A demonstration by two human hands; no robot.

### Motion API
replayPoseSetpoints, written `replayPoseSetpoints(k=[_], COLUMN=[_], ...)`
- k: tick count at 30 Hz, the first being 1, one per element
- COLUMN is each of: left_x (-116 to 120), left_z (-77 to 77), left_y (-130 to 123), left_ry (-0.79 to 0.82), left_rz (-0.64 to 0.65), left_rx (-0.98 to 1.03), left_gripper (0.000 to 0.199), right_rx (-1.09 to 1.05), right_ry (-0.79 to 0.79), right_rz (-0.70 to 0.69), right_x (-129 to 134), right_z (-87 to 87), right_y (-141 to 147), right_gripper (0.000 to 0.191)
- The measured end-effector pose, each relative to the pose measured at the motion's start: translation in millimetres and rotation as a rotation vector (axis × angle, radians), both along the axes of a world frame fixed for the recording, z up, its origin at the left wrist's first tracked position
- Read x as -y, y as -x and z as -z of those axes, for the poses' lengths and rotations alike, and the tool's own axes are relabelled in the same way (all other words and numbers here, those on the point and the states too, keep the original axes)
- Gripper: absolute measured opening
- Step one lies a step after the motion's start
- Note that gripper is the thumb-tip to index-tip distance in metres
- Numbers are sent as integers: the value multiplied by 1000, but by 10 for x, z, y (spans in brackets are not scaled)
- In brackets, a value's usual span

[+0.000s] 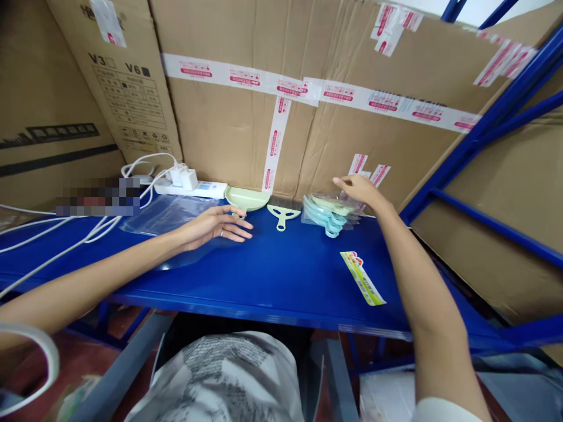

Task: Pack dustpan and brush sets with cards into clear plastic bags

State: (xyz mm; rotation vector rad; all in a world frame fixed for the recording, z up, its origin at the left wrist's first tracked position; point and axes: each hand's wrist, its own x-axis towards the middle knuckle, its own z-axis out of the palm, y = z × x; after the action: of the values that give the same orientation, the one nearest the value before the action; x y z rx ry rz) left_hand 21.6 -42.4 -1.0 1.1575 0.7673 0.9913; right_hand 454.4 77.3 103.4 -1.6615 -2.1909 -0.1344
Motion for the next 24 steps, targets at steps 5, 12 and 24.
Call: replayPoseSetpoints(k=[5, 12, 24], left_x=[-30, -44, -273], left_z=[79, 98, 220], left_y=[10, 12, 150], left_ry=[-20, -49, -862], left_rz=[43, 57, -376], left_rx=[4, -18, -760], left_gripper=[21, 22, 11], right_rx=[133, 183, 90], right_ry=[-15, -73, -434], right_rz=[-56, -159, -39], right_x=[787, 688, 1042], right_z=[296, 703, 761], right_y=[181, 194, 578], right_gripper=[65, 57, 55])
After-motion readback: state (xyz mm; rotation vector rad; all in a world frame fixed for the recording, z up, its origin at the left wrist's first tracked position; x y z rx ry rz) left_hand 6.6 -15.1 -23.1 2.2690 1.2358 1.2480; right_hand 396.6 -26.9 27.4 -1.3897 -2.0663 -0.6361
